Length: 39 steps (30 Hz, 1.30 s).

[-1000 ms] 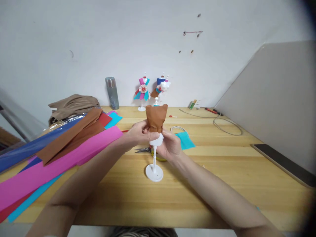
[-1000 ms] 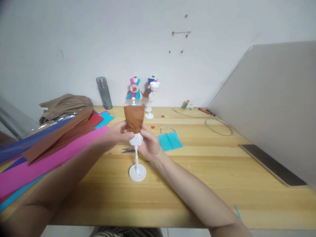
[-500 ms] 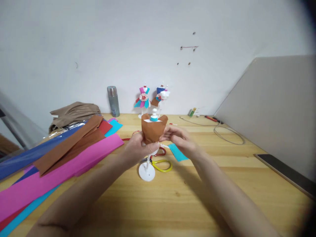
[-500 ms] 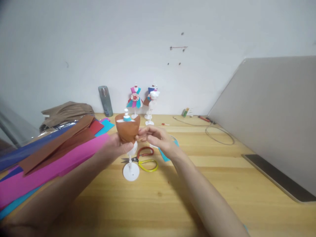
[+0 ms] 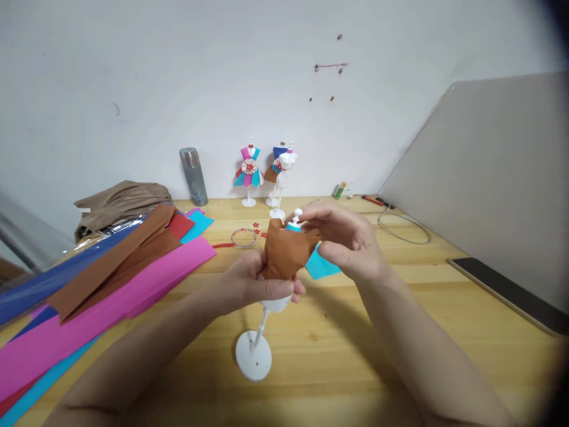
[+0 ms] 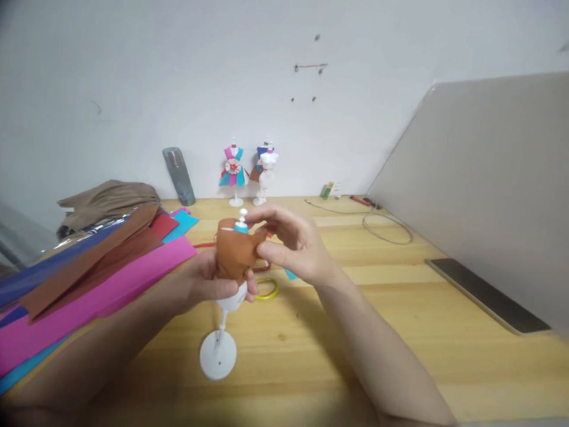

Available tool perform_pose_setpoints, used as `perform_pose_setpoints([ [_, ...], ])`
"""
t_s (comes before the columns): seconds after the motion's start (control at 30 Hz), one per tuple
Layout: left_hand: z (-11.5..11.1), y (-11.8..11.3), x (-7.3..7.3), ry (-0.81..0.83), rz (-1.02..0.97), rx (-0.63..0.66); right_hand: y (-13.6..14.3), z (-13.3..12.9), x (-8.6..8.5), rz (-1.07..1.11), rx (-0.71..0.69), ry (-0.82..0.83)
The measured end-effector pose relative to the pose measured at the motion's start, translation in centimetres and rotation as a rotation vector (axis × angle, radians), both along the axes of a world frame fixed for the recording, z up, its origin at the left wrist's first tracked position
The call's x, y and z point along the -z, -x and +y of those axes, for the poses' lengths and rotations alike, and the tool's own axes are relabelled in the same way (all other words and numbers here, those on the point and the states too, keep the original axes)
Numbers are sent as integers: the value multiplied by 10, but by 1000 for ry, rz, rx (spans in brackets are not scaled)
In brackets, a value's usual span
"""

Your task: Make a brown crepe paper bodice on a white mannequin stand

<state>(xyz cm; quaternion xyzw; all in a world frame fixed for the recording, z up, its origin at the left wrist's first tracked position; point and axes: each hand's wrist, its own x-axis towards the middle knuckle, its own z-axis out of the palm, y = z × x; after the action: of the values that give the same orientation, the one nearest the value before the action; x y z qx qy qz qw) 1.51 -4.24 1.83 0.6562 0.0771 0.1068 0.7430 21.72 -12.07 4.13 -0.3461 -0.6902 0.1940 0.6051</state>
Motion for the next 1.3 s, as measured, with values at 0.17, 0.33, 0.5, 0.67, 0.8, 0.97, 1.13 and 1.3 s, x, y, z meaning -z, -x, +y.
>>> perform_pose_setpoints([
  [0.17, -1, -5, 9, 128, -33, 14, -10, 4, 1, 18, -11, 22],
  [0.33, 2, -6, 13, 228, -87, 51, -12, 9, 0, -4, -70, -10],
  [0.5, 2, -7, 15, 390, -52, 148, -10, 9, -3, -6, -90, 53],
  [0.67, 5, -8, 22, 519, -69, 255, -10, 10, 1, 11, -122, 66],
  [0.8, 9, -9, 25, 532, -97, 305, -10, 9, 4, -5, -63, 70],
  [0.97, 14, -9, 19, 474, -58, 213, -7, 5, -1, -124, 107, 80],
  [1.13, 16, -6, 11, 349, -12, 98, 0, 0, -9, -203, 211, 30],
  [1.3, 14, -3, 6, 257, 47, 44, 2, 0, -8, -191, 227, -59],
])
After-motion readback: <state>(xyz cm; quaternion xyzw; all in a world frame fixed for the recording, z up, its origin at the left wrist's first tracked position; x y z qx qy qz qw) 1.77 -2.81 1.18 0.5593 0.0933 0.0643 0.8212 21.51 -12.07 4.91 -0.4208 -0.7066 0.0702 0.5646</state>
